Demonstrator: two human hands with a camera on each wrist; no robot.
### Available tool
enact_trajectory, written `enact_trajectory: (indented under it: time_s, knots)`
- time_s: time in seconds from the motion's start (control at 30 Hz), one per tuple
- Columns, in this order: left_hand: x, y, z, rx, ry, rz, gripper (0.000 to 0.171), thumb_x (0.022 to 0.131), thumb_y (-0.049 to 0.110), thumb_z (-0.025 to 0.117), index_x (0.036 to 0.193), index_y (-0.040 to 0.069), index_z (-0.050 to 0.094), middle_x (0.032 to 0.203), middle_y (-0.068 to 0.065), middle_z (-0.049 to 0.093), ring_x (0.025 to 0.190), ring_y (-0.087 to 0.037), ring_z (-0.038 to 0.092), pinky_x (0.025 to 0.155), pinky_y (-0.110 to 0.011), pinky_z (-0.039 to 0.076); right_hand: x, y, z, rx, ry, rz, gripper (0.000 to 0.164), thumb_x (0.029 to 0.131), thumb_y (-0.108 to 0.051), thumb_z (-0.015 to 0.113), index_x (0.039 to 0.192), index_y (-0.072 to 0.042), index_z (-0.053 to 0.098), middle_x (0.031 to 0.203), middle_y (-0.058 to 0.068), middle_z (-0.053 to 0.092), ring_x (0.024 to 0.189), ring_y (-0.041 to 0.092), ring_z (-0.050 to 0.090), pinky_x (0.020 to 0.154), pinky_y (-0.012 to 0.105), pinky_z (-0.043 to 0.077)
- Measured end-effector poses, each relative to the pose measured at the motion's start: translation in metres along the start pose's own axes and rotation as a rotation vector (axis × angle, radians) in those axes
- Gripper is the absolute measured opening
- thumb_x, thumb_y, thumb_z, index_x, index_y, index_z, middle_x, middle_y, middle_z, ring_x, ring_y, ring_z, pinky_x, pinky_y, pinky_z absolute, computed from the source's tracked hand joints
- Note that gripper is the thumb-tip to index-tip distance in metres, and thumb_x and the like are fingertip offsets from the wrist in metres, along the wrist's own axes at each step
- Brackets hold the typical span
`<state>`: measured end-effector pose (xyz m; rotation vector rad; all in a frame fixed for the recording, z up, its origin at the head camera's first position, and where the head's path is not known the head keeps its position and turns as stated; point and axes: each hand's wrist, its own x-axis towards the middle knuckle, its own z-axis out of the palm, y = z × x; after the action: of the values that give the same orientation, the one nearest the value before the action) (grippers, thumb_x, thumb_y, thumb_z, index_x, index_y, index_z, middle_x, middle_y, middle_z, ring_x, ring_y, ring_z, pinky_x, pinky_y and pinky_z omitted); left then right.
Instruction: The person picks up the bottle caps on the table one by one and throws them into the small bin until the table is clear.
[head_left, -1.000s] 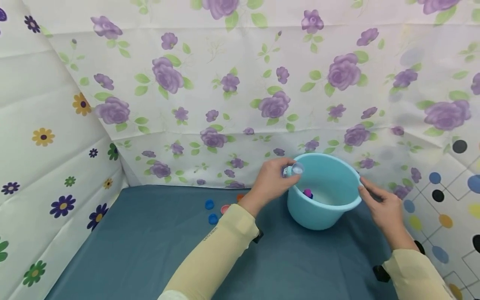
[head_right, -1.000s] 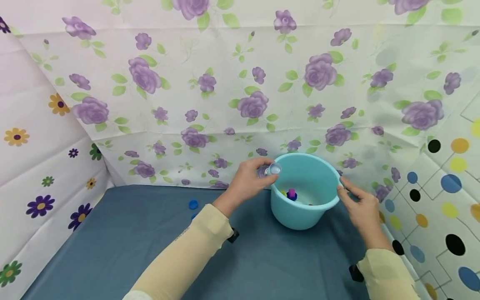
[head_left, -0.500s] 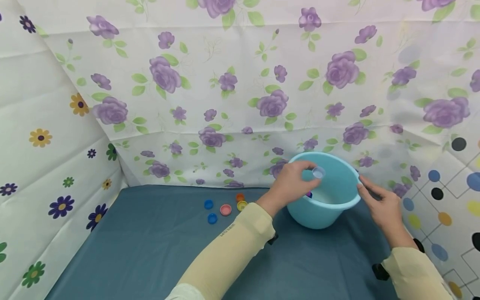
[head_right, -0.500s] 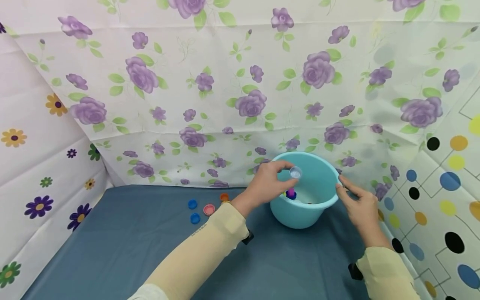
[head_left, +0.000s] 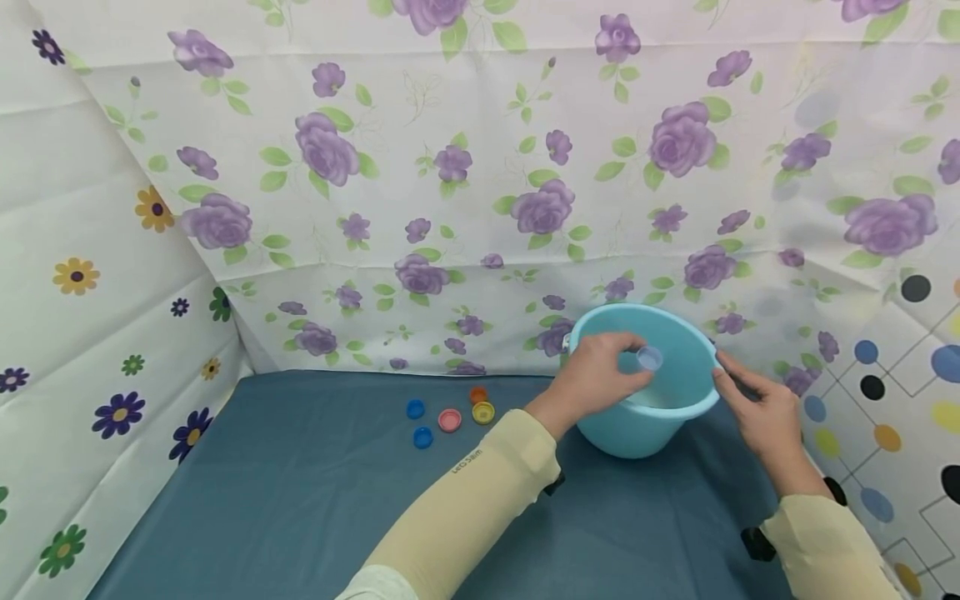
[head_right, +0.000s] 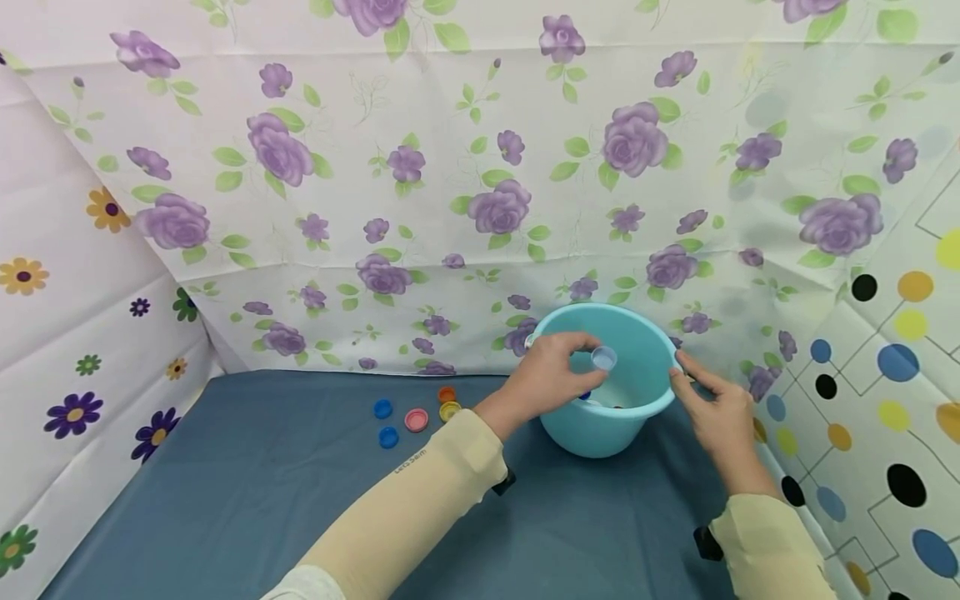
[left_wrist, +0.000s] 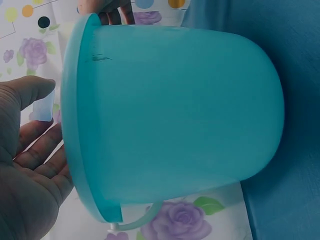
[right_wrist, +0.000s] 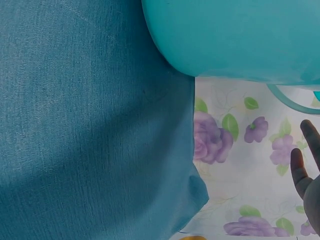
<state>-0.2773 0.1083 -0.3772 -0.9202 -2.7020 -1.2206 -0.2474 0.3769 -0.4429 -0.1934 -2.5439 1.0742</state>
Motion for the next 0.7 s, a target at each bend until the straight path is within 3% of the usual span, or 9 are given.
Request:
enact_trajectory:
  time_s: [0.2,0.3,0.43,0.7]
  knots:
    - [-0.0019,-0.0034,0.0017,0.027,-0.009,-0.006,0.033,0.087,0.042,0.063,0.116,0.029,0.061,0.115,0.016,0.061,0.11,0.0,0.057,0.088,-0.022,0.05,-0.0007,-0.0003,-0.0004,0.001,-0.008,0.005,0.041,0.087,-0.054,0.054,0.128,-0.047,0.051,0.132,-0.011,0.054,0.124,0.012,0.052,0.09,0.043,0.049]
    - [-0.0027,-0.0046,0.0022,0.029,-0.012,-0.003,0.032,0.087,0.041,0.064,0.116,0.028,0.061,0.114,0.015,0.061,0.11,-0.001,0.057,0.088,-0.022,0.05,-0.0009,-0.0002,-0.0007,-0.001,-0.009,0.004,0.041,0.087,-0.054,0.055,0.128,-0.047,0.051,0.132,-0.011,0.055,0.123,0.01,0.053,0.085,0.027,0.053]
    - [-0.0031,-0.0054,0.0028,0.036,-0.019,-0.003,0.032,0.087,0.04,0.063,0.117,0.027,0.061,0.115,0.015,0.061,0.109,-0.001,0.057,0.087,-0.021,0.049,-0.0009,0.0,-0.0004,0.007,-0.005,-0.005,0.041,0.087,-0.053,0.055,0.128,-0.046,0.052,0.131,-0.012,0.055,0.12,0.003,0.053,0.074,0.005,0.047]
    - [-0.0031,-0.0053,0.0025,0.065,-0.043,-0.024,0.041,0.087,0.041,0.063,0.124,0.026,0.058,0.123,0.012,0.059,0.116,-0.003,0.055,0.091,-0.022,0.049,-0.0005,-0.0002,0.0004,0.024,0.005,-0.012,0.041,0.087,-0.052,0.057,0.127,-0.045,0.053,0.13,-0.013,0.056,0.116,-0.006,0.052,0.073,0.001,0.044]
